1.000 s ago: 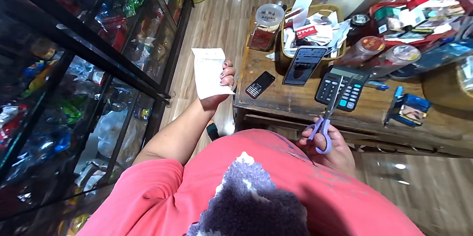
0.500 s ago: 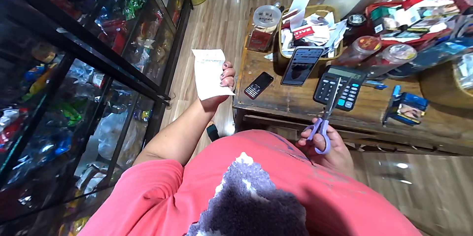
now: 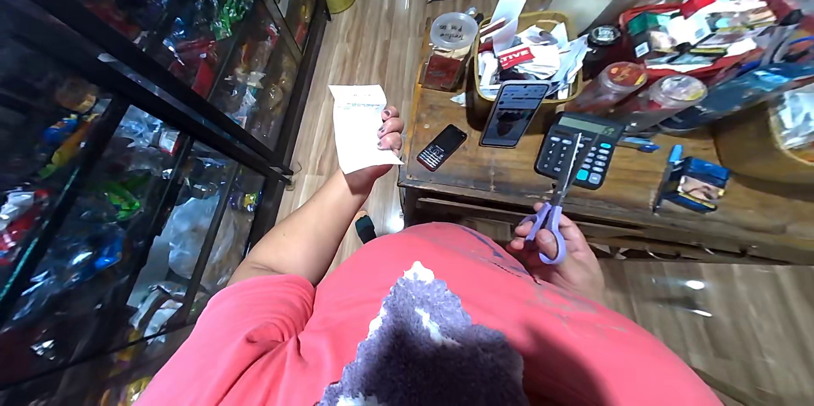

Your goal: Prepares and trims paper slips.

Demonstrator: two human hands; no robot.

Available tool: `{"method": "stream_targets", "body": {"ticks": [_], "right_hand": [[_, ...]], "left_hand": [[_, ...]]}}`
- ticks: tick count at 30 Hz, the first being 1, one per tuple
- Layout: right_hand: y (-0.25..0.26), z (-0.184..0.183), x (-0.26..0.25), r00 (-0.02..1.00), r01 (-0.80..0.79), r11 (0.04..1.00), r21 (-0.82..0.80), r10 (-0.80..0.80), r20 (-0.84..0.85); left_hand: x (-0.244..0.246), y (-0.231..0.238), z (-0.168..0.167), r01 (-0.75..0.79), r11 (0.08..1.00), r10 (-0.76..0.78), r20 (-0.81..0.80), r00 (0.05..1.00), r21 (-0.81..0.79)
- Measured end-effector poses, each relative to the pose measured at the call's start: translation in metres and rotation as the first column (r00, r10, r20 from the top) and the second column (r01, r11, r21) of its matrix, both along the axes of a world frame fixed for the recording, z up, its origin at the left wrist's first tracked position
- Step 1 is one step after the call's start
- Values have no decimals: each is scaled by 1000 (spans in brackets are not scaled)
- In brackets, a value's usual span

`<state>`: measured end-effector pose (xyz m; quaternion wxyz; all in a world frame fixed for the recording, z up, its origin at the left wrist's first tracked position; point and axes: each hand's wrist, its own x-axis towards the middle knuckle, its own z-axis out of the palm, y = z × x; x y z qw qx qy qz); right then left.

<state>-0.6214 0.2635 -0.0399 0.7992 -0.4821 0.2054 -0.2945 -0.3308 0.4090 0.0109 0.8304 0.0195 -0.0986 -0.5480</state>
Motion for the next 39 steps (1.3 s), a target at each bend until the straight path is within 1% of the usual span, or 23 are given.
{"method": "stream_targets", "body": {"ticks": [2,3,7,11,15,20,22,23,27,30,33,36,39], "right_hand": [[-1,-1,-2,1000,-2,1000,-1,2,17],[-2,-2,-4,1000,-6,1000,-7,6,18],[-6,-4,-10,999,-41,999,-30,41,22],[-5,-6,-11,998,-32,999,-22,33,45],[-4,-5,-11,997,-2,999,-37,4,71],[-1,-4,-9,999,34,996,-88,-31,29],[0,-4,-4,999,40,996,-77,-38,28],[1,-3,0,999,40,997,-69,-38,27],[6,-2,9,1000,4,997,-74,-5,-10],[6,-2,16,1000,-24,996,-80,23,-20],[9,-3,22,999,-34,997,-64,32,-24],[10,-4,22,1000,-24,999,-38,24,-15],[9,-4,22,999,-49,998,-25,49,-24]], "left_hand": [[5,-8,0,19,1000,-18,-56,998,22],[5,-10,1,36,999,-35,-61,997,6],[7,-19,-2,147,969,-145,26,989,-200],[6,-20,1,208,951,-204,43,978,-228],[12,-33,0,299,878,-275,117,954,-373],[21,-44,-4,353,846,-315,159,936,-400],[30,-55,-14,422,771,-361,219,907,-477],[34,-57,-18,442,753,-379,227,897,-487],[34,-42,-10,379,863,-365,107,925,-333],[38,-33,-11,373,868,-348,134,928,-327],[44,-26,-14,367,884,-313,214,925,-291],[50,-16,-15,339,919,-300,199,933,-200],[50,-15,-18,322,924,-283,196,939,-208]]}}
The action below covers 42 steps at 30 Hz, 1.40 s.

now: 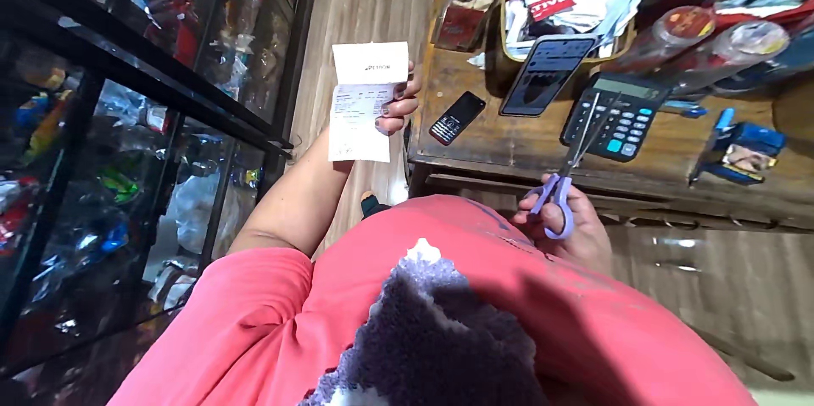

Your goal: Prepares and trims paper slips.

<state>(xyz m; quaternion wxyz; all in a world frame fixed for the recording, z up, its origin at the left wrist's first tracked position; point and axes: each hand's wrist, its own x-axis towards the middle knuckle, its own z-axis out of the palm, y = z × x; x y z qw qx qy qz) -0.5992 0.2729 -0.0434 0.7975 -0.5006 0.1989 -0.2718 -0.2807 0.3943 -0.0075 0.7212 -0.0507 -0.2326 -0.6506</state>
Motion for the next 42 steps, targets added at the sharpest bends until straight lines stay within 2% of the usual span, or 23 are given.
{"method": "stream_targets", "body": {"ticks": [4,14,23,27,31,42], "right_hand": [[-1,-3,-4,1000,-2,1000,17,2,-3],[-6,-5,-24,1000,-10,1000,11,10,-21],[-11,-5,-36,1000,20,1000,7,-20,3],[-13,-5,-39,999,22,1000,15,-22,28],[-13,-4,-41,999,34,999,12,-34,26],[-8,1,-41,998,57,998,-3,-57,2]], "left_hand": [[-4,7,2,-21,999,22,-27,999,25],[-14,12,-4,-31,997,29,36,999,76],[-28,-3,-3,31,1000,-31,-40,999,0],[-31,-9,5,-59,995,68,-115,991,82],[-32,-9,3,-132,984,143,-89,986,119],[-35,-7,7,-129,981,145,-112,983,145]]}}
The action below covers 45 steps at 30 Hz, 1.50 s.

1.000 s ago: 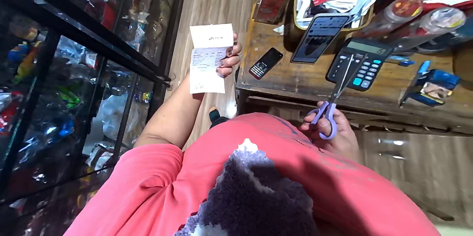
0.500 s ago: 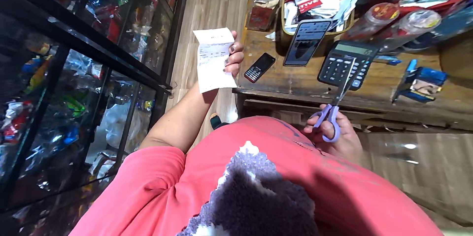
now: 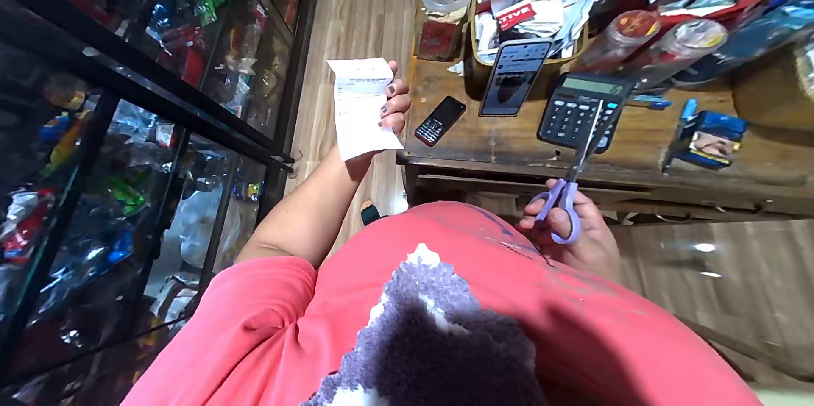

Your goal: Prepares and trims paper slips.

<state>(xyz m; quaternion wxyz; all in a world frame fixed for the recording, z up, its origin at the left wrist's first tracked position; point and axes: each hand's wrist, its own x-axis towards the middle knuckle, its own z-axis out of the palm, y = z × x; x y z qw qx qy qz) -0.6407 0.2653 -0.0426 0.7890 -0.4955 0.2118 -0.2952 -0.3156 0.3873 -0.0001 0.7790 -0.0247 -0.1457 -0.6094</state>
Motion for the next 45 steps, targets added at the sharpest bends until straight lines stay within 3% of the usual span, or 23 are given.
{"method": "stream_targets", "body": {"ticks": [7,10,11,12,13,15,16,18,22,28,33,37,39,43,45], "right_hand": [[6,1,-1,1000,16,1000,19,-16,3],[7,0,-2,1000,8,1000,15,-8,-4],[7,0,-3,1000,4,1000,13,-4,-6],[7,0,-3,1000,4,1000,10,-4,-7],[7,0,-3,1000,7,1000,8,-7,-8],[8,1,-3,1000,11,1000,7,-10,-19],[9,2,-3,1000,14,1000,7,-14,-26],[10,3,-3,999,22,1000,6,-21,-31],[8,3,-4,998,-16,1000,-19,15,-57],[2,12,-2,963,-208,967,-151,175,-203],[-22,28,8,798,-524,841,-134,430,-423],[-36,31,14,685,-656,754,-19,586,-433],[-36,31,14,667,-680,733,-10,613,-423],[-34,21,6,768,-598,799,-62,550,-330],[-32,7,1,841,-522,850,-66,501,-204]], "left_hand": [[7,6,-5,1,1000,-1,-21,1000,16],[6,10,-1,-112,974,113,6,994,198],[5,12,2,-199,922,178,92,980,331],[2,13,7,-321,807,244,215,945,495],[-2,10,14,-455,620,281,361,889,639],[-11,7,19,-660,285,249,611,751,695],[-14,11,18,-719,223,221,685,694,658],[-17,18,14,-811,216,113,811,575,545],[-23,25,16,-891,308,-120,942,313,335],[-33,20,35,-862,438,-324,939,112,254],[-22,26,39,-770,609,-304,953,-6,190],[-14,29,44,-658,709,-304,952,39,254],[-11,29,42,-601,749,-253,959,130,279],[0,27,23,-508,836,118,837,535,207],[7,24,8,-432,893,287,581,762,126]]}}
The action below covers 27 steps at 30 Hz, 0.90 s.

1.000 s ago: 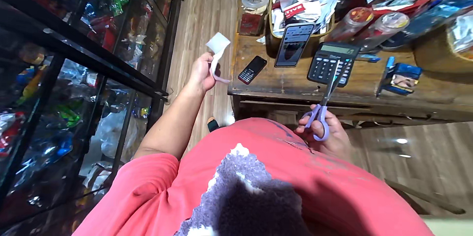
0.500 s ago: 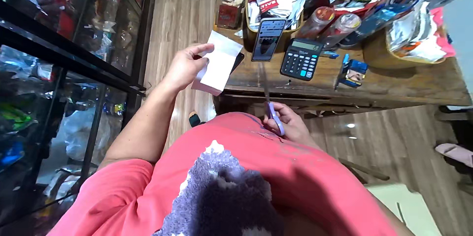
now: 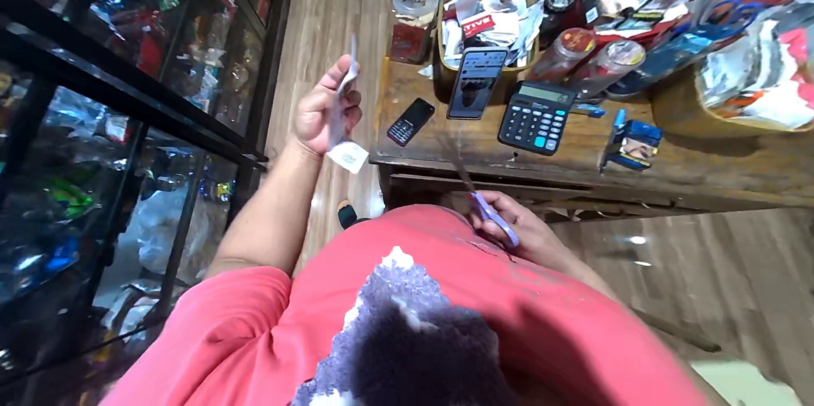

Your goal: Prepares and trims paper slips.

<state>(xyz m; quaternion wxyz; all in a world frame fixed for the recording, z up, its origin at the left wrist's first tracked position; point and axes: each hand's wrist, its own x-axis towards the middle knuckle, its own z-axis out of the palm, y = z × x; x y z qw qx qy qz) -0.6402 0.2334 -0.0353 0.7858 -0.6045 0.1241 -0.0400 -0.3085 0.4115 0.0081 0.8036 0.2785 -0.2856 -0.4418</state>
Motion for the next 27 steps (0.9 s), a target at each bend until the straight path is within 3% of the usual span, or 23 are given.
{"method": "stream_targets", "body": {"ticks": [2,4,6,10,14,18,24,27], "right_hand": [[3,-9,-4,994,69,996,48,-72,76],[4,-13,-7,986,101,991,83,-110,123],[6,-14,-7,982,112,989,95,-125,145],[8,-12,-8,986,107,993,47,-112,127],[6,-11,-13,986,114,993,6,-114,124],[10,-7,-15,979,145,989,17,-146,142],[12,-8,-8,971,167,986,19,-168,168],[11,-7,-6,974,169,986,9,-168,149]], "left_hand": [[15,-8,-17,195,919,-306,-309,901,-342],[22,-15,-22,345,775,-554,-308,773,-530],[28,-20,-23,457,680,-674,-245,697,-573],[21,-18,-18,410,703,-662,-326,674,-581],[-1,-6,-4,293,792,-539,-389,747,-536],[-23,7,12,104,904,-299,-440,847,-414],[-4,4,14,239,832,-474,-418,775,-501],[1,4,12,228,834,-463,-412,785,-502]]}}
